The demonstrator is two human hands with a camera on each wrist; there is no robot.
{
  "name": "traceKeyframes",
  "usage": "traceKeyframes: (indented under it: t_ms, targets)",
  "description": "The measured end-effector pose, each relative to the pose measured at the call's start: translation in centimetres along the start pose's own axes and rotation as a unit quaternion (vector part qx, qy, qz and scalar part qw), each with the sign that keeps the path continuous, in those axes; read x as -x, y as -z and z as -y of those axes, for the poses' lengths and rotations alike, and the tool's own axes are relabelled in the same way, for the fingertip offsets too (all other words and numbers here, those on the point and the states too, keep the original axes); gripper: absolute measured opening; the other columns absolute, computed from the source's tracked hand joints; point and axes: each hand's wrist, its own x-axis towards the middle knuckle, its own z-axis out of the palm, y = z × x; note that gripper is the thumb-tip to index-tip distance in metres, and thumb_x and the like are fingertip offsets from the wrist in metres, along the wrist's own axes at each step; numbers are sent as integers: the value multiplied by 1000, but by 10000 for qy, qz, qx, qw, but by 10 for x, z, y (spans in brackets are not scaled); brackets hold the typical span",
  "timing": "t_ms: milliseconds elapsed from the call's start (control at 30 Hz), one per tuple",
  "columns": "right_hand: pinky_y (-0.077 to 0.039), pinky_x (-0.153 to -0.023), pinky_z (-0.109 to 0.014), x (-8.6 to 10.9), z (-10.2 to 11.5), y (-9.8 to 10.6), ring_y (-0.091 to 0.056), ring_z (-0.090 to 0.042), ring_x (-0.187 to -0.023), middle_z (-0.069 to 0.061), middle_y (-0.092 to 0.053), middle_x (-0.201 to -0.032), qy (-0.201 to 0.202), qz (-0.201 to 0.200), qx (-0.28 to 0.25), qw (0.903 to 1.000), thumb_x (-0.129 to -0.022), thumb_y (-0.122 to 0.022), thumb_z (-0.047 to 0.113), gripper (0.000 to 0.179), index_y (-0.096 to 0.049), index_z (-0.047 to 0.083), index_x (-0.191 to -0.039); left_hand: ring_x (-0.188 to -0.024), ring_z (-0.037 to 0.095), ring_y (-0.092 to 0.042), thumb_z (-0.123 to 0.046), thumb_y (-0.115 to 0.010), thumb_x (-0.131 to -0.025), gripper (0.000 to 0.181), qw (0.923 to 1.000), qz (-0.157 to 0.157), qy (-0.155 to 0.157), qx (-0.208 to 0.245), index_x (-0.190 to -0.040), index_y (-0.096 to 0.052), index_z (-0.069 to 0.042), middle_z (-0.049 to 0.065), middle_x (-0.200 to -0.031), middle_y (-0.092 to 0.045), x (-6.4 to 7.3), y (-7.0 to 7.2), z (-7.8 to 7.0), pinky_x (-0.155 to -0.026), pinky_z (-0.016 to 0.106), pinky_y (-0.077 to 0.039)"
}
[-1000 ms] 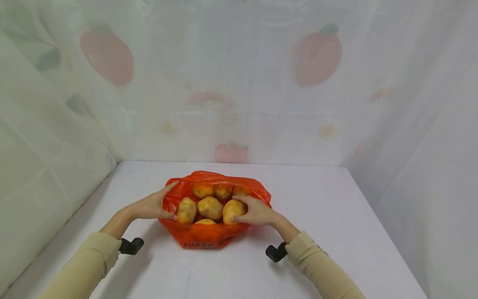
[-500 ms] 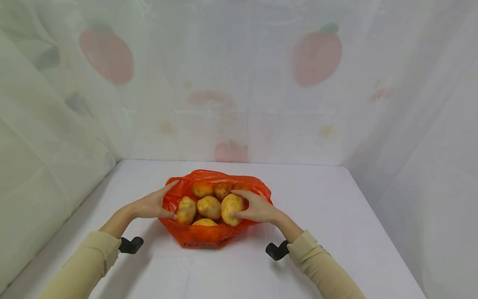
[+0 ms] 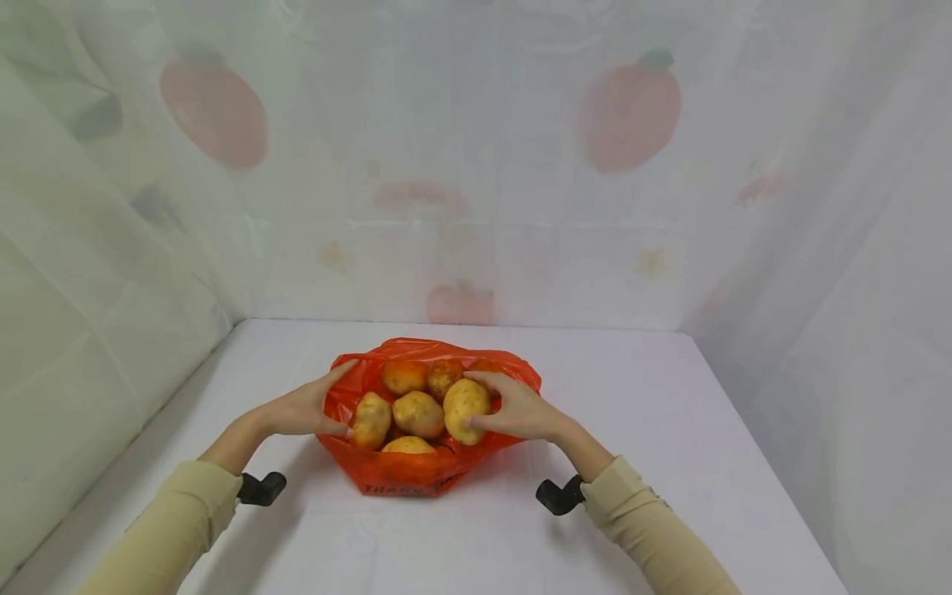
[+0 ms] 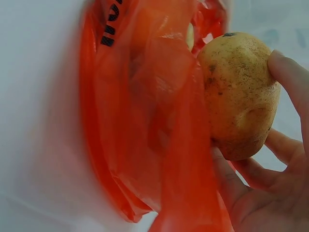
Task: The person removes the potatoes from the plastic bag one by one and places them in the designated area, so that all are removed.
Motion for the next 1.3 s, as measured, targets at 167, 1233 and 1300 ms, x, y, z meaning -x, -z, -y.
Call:
traceKeyframes:
  t_ms: [167,1233,1300]
  targets:
    - [-48,-88,-34,1,1,8,-46,-20,-113,1,-44,-133,8,-54,-219,9997,-80,-70,34,69,-39,22,-140,-131,34,-32,-31,-79,-68,109,10000,6,-37,1,-149,-7,-16,15,-146,-30,-1,1,-1,-104,56,-28]
    - [-48,-92,-38,15,-3,67,-47,-28,-119,0,-42,-136,-245,-611,-455,9968,-81,-69,39,71,-33,26,-141,-129,33,-34,-33,-78,-69,108,10000,23,-36,-14,-149,-8,-16,15,-145,-32,-3,1,1,-103,56,-30]
    - [-48,-92,-39,17,-4,71,-46,-29,-121,0,-41,-137,-313,-663,-471,9962,-80,-68,40,72,-33,27,-141,-129,34,-33,-33,-78,-69,108,10000,30,-48,-23,-149,-8,-16,15,-145,-31,-3,1,1,-104,56,-30]
